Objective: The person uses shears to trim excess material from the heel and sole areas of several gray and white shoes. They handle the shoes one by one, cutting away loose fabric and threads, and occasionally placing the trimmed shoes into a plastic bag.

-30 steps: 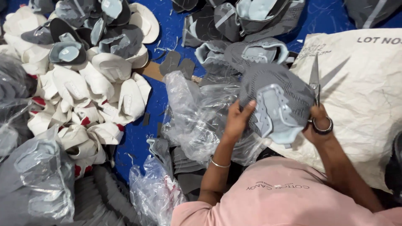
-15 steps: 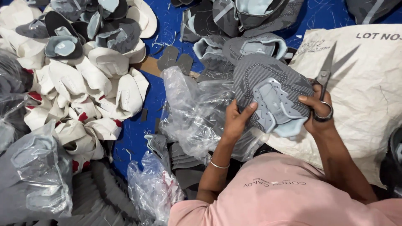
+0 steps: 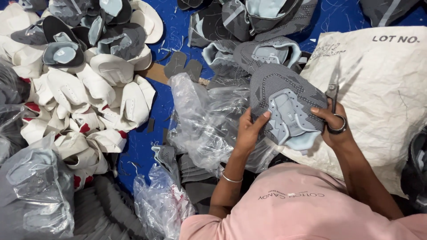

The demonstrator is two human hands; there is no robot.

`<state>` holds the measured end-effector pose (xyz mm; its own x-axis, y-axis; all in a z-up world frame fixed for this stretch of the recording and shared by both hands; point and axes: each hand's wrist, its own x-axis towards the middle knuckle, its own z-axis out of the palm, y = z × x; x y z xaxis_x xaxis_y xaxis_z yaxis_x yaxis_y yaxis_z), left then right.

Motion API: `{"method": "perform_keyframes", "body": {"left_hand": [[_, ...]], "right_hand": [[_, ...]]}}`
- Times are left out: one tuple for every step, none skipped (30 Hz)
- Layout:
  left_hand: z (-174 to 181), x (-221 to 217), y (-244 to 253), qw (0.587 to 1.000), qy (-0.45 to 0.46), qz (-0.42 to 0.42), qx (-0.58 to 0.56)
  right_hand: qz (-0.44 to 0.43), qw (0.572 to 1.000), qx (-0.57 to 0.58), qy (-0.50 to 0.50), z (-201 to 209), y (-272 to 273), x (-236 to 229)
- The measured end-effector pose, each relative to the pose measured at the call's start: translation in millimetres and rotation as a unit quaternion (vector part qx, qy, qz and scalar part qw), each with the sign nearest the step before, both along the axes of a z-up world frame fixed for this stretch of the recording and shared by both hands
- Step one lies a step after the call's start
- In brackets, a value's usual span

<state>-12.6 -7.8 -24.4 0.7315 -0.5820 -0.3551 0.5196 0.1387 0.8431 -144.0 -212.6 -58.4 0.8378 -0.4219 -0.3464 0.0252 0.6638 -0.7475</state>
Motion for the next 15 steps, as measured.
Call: {"method": "perform_keyframes", "body": {"left_hand": [[-2.8,-1.4,0.3,1.0,-0.017,-0.013,0.013],[-1.2,-2.1,0.5,1.0,-0.018,-0.011,0.013],[0.4,-2.9,0.6,0.999,-0.028,-0.033,0.012],[1.9,-3.0,0.0,0.998,-0.038,-0.056,0.01],[0.4,-3.0,-0.1,0.998,-0.039,-0.056,0.01],[-1.2,-3.9,0.5,0.996,-0.058,-0.058,0.023],[-3.0,-4.9,0.8,0.995,-0.078,-0.059,0.036],[-2.1,-3.8,1.9,0.994,-0.077,-0.061,0.036],[-1.3,-2.6,2.9,0.995,-0.083,-0.048,0.031],[-0.4,-1.1,3.6,0.995,-0.089,-0.033,0.026],[6.8,0.3,2.7,0.995,-0.089,-0.035,0.026],[14.3,2.2,2.1,0.997,-0.075,-0.021,0.019],[21.9,4.0,1.7,0.998,-0.06,-0.007,0.013],[20.7,4.1,3.2,0.998,-0.062,-0.006,0.014],[19.4,4.2,4.6,0.999,-0.051,0.005,0.014]], "right_hand": [[-0.013,1.0,-0.005,0.004,-4.9,-1.6,-1.5],[-0.012,1.0,-0.005,0.003,2.3,-1.9,1.5],[-0.027,1.0,0.001,-0.002,9.4,-2.4,4.5],[-0.045,0.999,0.006,-0.007,16.5,-3.0,7.5],[-0.045,0.999,0.006,-0.008,13.5,-4.2,7.7],[-0.048,0.999,0.01,-0.009,10.4,-4.3,6.5],[-0.051,0.999,0.015,-0.01,7.1,-4.8,5.3],[-0.053,0.998,0.015,-0.009,3.9,-4.1,4.8],[-0.032,0.999,0.003,-0.004,0.9,-3.5,4.2],[-0.01,1.0,-0.01,0.001,-2.1,-3.3,4.3],[-0.011,1.0,-0.01,0.001,8.7,-2.0,6.5],[0.019,1.0,-0.009,0.001,19.5,-0.8,10.0],[0.049,0.999,-0.007,0.002,30.3,0.6,13.4],[0.05,0.999,-0.007,0.001,24.9,0.3,12.0],[0.062,0.998,-0.014,0.008,19.3,-0.1,10.8]]}}
